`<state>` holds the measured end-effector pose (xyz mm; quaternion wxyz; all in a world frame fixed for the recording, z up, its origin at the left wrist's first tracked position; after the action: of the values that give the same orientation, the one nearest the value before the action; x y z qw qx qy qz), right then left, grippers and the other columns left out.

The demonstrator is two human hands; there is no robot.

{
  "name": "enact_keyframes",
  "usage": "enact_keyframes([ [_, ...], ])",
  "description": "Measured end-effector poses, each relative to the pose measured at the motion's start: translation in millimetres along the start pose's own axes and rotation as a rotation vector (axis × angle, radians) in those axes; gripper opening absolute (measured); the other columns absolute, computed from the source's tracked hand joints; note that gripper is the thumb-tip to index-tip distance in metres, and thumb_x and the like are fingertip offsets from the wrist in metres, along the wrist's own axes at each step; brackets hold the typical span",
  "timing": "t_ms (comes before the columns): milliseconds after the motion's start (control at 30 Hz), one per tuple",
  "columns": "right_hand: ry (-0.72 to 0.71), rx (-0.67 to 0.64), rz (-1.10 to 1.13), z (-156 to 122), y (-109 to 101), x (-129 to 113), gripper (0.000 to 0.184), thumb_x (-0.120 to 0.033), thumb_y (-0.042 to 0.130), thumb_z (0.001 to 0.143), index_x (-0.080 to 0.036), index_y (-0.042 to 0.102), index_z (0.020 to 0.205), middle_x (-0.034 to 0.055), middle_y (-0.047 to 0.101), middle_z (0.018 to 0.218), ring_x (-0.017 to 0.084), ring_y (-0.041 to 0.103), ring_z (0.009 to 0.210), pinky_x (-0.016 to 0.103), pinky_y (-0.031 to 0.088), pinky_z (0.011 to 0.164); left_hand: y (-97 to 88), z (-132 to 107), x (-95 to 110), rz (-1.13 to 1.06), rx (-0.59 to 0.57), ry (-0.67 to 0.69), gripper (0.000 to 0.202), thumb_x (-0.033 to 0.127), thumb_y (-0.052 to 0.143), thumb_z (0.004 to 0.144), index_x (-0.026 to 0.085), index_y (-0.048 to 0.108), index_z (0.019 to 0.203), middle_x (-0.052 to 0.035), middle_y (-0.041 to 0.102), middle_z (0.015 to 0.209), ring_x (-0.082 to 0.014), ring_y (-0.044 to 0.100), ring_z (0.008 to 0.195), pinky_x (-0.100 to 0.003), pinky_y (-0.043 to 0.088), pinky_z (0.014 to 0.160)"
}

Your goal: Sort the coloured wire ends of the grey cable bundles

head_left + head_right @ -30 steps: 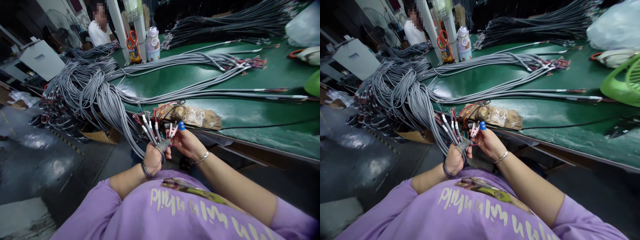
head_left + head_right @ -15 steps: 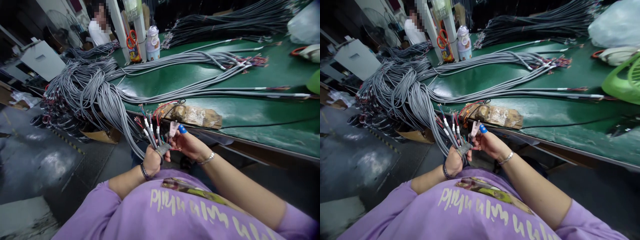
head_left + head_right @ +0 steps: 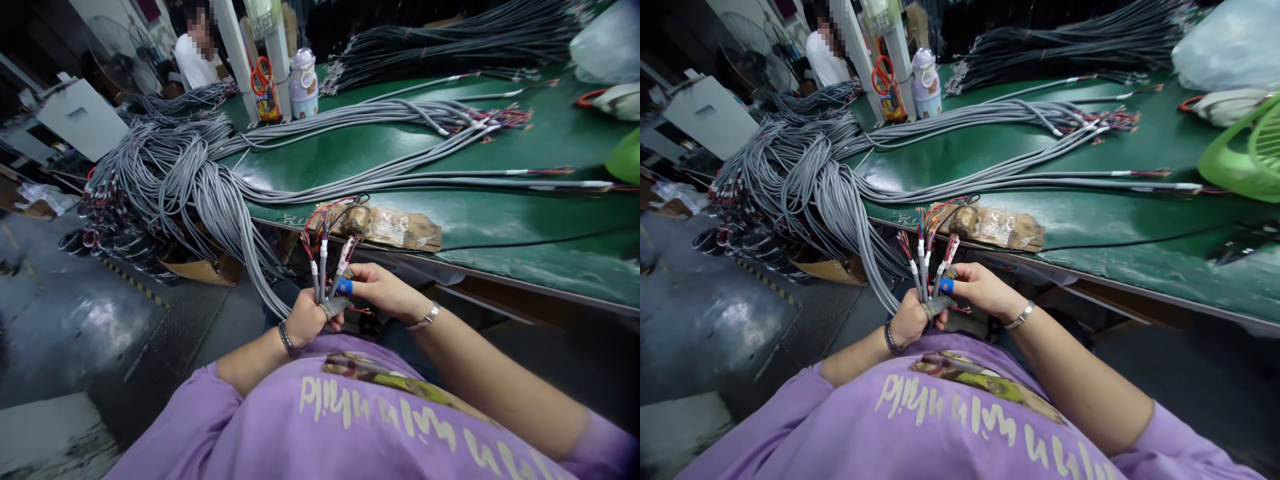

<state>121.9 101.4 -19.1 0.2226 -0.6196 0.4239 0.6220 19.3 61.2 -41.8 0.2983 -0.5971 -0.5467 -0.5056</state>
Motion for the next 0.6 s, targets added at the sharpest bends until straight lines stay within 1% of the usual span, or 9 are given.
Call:
enact_keyframes([
  [100, -0.023, 0.113, 0.068, -2.4, -12.0, 4.6, 0.034, -0.046, 0.080, 0.069, -0.016, 0.065, 0.062, -0.0004, 0.061, 0.057, 0.010, 0.049, 0.051, 0.024, 0.040, 0.051, -5.0, 0.1, 3.2, -0.078, 0.070, 0.026, 0.042, 0.052, 0.077, 0.065, 0.013, 0.061, 0.070, 0.0009, 0.056, 0.052, -0.0085, 0.049, 0.041, -0.022, 0.042, 0.042],
  [133, -0.012, 0.135, 0.116, -4.4, -15.5, 8.1, 0.034, -0.046, 0.081, 0.067, -0.016, 0.065, 0.063, -0.0002, 0.061, 0.060, 0.010, 0.050, 0.053, 0.024, 0.042, 0.053, -7.3, 0.4, 4.3, -0.112, 0.104, 0.040, 0.042, 0.052, 0.077, 0.065, 0.014, 0.061, 0.072, 0.0014, 0.056, 0.052, -0.0086, 0.049, 0.042, -0.022, 0.042, 0.042],
  [167, 0.007, 0.142, 0.167, -7.1, -17.4, 12.1, 0.033, -0.046, 0.082, 0.067, -0.017, 0.067, 0.068, 0.0006, 0.063, 0.064, 0.010, 0.052, 0.057, 0.024, 0.044, 0.056, -9.5, 0.8, 5.2, -0.141, 0.137, 0.052, 0.042, 0.052, 0.077, 0.064, 0.014, 0.061, 0.073, 0.0017, 0.056, 0.052, -0.0086, 0.050, 0.042, -0.021, 0.043, 0.042],
  [233, 0.037, 0.134, 0.226, -13.6, -17.2, 19.6, 0.033, -0.040, 0.085, 0.063, -0.018, 0.069, 0.082, 0.0027, 0.067, 0.079, 0.013, 0.059, 0.067, 0.026, 0.048, 0.063, -13.2, 1.9, 5.7, -0.181, 0.193, 0.067, 0.042, 0.051, 0.077, 0.064, 0.014, 0.059, 0.072, 0.0020, 0.056, 0.053, -0.0083, 0.050, 0.043, -0.021, 0.043, 0.042],
  [300, 0.020, 0.118, 0.204, -19.8, -12.7, 23.7, 0.040, -0.033, 0.087, 0.062, -0.021, 0.068, 0.095, 0.0042, 0.067, 0.092, 0.016, 0.062, 0.079, 0.027, 0.050, 0.069, -15.1, 3.6, 4.8, -0.203, 0.228, 0.068, 0.041, 0.050, 0.077, 0.064, 0.014, 0.058, 0.072, 0.0025, 0.056, 0.053, -0.0078, 0.050, 0.043, -0.020, 0.044, 0.043],
  [367, -0.036, 0.116, 0.161, -23.9, -7.1, 25.4, 0.042, -0.030, 0.086, 0.064, -0.021, 0.065, 0.100, 0.0038, 0.065, 0.093, 0.015, 0.061, 0.080, 0.028, 0.050, 0.071, -15.0, 5.7, 3.5, -0.219, 0.239, 0.066, 0.040, 0.049, 0.076, 0.065, 0.014, 0.058, 0.073, 0.0029, 0.056, 0.053, -0.0075, 0.050, 0.043, -0.019, 0.043, 0.043],
  [467, -0.132, 0.106, 0.115, -25.6, -0.5, 26.1, 0.045, -0.031, 0.085, 0.067, -0.022, 0.060, 0.103, 0.0020, 0.061, 0.091, 0.011, 0.056, 0.071, 0.025, 0.048, 0.066, -13.8, 8.0, 3.5, -0.251, 0.240, 0.078, 0.038, 0.048, 0.075, 0.067, 0.014, 0.059, 0.074, 0.0028, 0.056, 0.053, -0.0076, 0.050, 0.043, -0.019, 0.042, 0.043],
  [533, -0.161, 0.067, 0.096, -25.0, 3.0, 27.5, 0.051, -0.032, 0.084, 0.068, -0.024, 0.057, 0.111, 0.0020, 0.060, 0.092, 0.011, 0.054, 0.070, 0.025, 0.047, 0.064, -14.4, 8.3, 4.0, -0.262, 0.256, 0.079, 0.038, 0.048, 0.075, 0.066, 0.014, 0.059, 0.073, 0.0024, 0.056, 0.053, -0.0079, 0.050, 0.044, -0.020, 0.042, 0.044],
  [600, -0.160, 0.027, 0.092, -24.2, 6.6, 29.3, 0.058, -0.033, 0.083, 0.069, -0.025, 0.054, 0.118, 0.0025, 0.059, 0.094, 0.012, 0.055, 0.073, 0.027, 0.048, 0.066, -15.5, 8.1, 4.0, -0.261, 0.273, 0.073, 0.039, 0.048, 0.076, 0.065, 0.013, 0.060, 0.071, 0.0022, 0.055, 0.052, -0.0080, 0.051, 0.044, -0.020, 0.043, 0.045],
])
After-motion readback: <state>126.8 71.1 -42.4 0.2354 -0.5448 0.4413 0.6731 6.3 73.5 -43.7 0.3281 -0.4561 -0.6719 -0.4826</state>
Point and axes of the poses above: each hand's wrist, its own z-axis towards the middle knuckle, its own y-axis out of the palm, x = y × z, the point moved 7 cm from there along z, towards the middle knuckle
